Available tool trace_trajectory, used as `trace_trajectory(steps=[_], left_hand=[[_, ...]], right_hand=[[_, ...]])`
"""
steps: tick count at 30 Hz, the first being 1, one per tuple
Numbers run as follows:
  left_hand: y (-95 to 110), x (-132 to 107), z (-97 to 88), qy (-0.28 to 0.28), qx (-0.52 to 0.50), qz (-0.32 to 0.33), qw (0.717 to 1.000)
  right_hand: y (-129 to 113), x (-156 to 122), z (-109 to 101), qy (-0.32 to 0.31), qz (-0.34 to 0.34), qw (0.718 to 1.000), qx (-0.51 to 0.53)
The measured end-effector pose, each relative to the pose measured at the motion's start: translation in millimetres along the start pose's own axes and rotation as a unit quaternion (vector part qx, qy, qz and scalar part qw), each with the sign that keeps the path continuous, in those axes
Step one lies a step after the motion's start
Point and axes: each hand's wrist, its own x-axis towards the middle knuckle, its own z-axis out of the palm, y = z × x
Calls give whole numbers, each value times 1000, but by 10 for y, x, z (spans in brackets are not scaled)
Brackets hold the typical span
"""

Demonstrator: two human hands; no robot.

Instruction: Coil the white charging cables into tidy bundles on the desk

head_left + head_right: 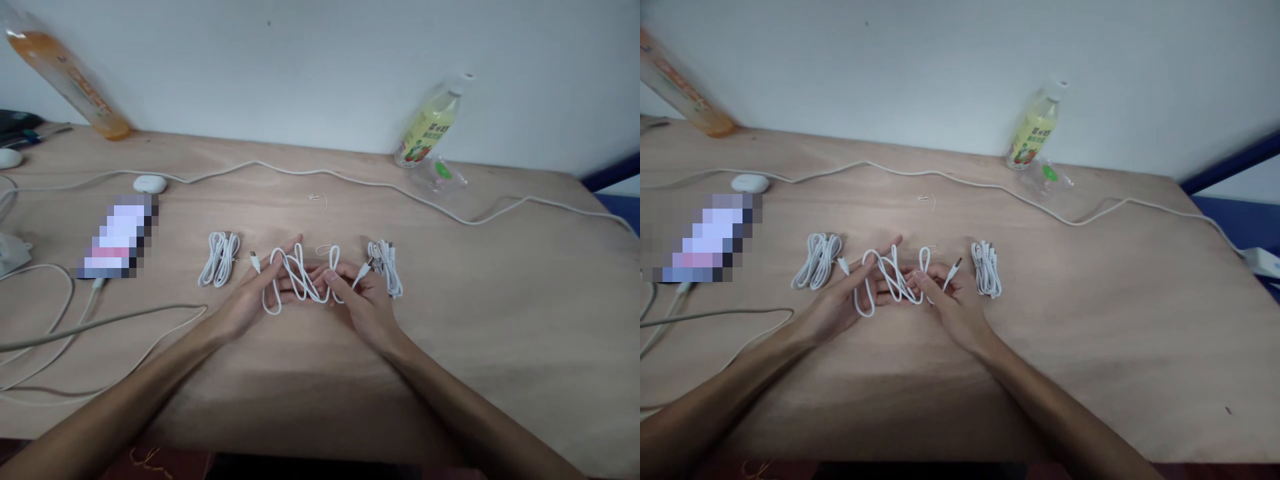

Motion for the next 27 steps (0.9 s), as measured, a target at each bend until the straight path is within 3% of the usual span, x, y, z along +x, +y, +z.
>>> trace_trajectory(steps=[7,15,21,27], left_hand=[[21,-1,-87,12,-36,23,999],[24,11,-74,20,-36,34,999],[-22,-16,-35,-19,-46,29,998],[-13,-63,-23,-12,-64,31,997]], right_hand=[[-17,7,6,2,60,997,46],[9,-10,-6,-61,87,990,94],[-21,-69,-9,-122,34,992,19],[-25,-138,9,-107,-111,974,-164]])
